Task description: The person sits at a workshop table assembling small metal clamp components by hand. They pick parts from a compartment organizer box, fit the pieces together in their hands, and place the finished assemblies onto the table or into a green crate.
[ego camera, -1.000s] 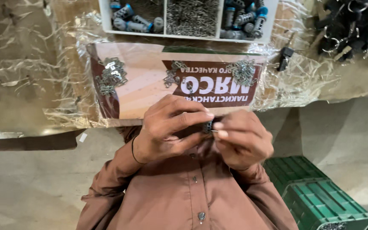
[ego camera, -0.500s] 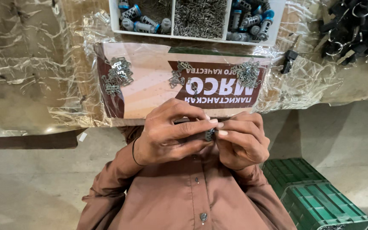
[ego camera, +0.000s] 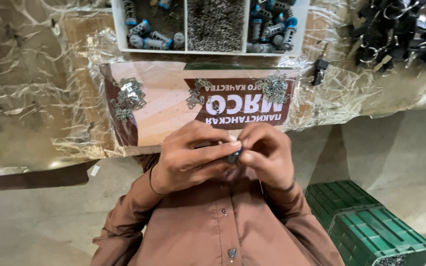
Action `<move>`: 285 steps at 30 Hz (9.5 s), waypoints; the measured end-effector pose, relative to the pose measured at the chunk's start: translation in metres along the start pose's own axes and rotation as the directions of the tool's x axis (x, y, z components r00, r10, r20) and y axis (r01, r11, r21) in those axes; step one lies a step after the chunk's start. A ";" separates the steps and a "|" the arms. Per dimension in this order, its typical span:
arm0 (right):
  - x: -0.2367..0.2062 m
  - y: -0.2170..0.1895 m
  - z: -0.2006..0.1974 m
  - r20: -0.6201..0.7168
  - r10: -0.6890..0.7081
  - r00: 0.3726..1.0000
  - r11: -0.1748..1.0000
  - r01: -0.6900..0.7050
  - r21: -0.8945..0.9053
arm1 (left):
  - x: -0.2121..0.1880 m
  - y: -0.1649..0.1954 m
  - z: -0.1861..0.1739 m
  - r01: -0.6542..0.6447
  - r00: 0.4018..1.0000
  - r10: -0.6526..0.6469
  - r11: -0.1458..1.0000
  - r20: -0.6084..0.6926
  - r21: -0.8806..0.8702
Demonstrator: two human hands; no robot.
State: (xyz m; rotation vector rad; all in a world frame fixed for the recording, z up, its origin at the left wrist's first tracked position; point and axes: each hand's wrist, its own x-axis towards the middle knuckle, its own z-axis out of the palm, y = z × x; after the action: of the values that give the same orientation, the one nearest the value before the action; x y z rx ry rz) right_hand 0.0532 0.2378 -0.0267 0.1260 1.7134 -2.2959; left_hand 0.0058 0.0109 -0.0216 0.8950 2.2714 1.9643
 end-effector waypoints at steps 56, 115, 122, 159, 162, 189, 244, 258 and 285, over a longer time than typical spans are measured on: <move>-0.003 -0.014 0.004 -0.014 -0.611 0.792 0.590 0.443 -0.675 | 0.017 -0.002 0.005 0.039 0.999 -0.039 0.999 0.013 -0.033; 0.004 -0.014 0.022 -0.114 -0.438 0.892 0.861 0.380 -0.337 | 0.007 -0.007 -0.007 0.045 0.997 -0.050 0.996 -0.062 -0.078; 0.013 -0.015 0.035 -0.013 -0.471 0.882 0.746 0.391 -0.539 | 0.000 -0.002 -0.008 0.044 0.991 -0.051 0.998 -0.123 -0.053; 0.041 0.010 0.030 0.567 -0.400 0.720 0.386 0.693 -0.608 | -0.044 0.007 -0.068 0.061 0.935 -0.037 0.996 -0.353 0.059; 0.027 0.003 0.033 0.279 -0.357 0.891 0.772 0.450 -0.448 | -0.029 0.008 -0.050 0.034 0.959 -0.030 0.999 -0.281 0.010; 0.013 -0.025 0.047 0.057 -0.430 0.901 0.647 0.351 -0.677 | -0.009 0.004 -0.024 0.033 0.993 -0.035 0.999 -0.112 -0.020; 0.032 0.012 0.058 0.228 0.129 0.965 0.989 -0.141 0.040 | -0.047 0.013 -0.051 -0.014 0.936 0.055 0.993 -0.348 0.119; 0.055 0.005 0.079 0.606 -0.306 0.734 -0.027 0.630 -0.776 | -0.096 0.023 -0.068 0.237 0.776 -0.123 0.966 -0.619 0.106; 0.017 -0.016 0.053 0.191 -0.455 0.870 0.602 0.458 -0.654 | -0.020 0.024 -0.019 0.224 0.953 -0.236 0.971 -0.190 -0.081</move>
State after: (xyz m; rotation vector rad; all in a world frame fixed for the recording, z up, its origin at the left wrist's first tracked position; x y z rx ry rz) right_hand 0.0369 0.1889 0.0002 -0.5362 2.7202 -1.7280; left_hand 0.0254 -0.0140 -0.0032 0.4210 2.2779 2.0823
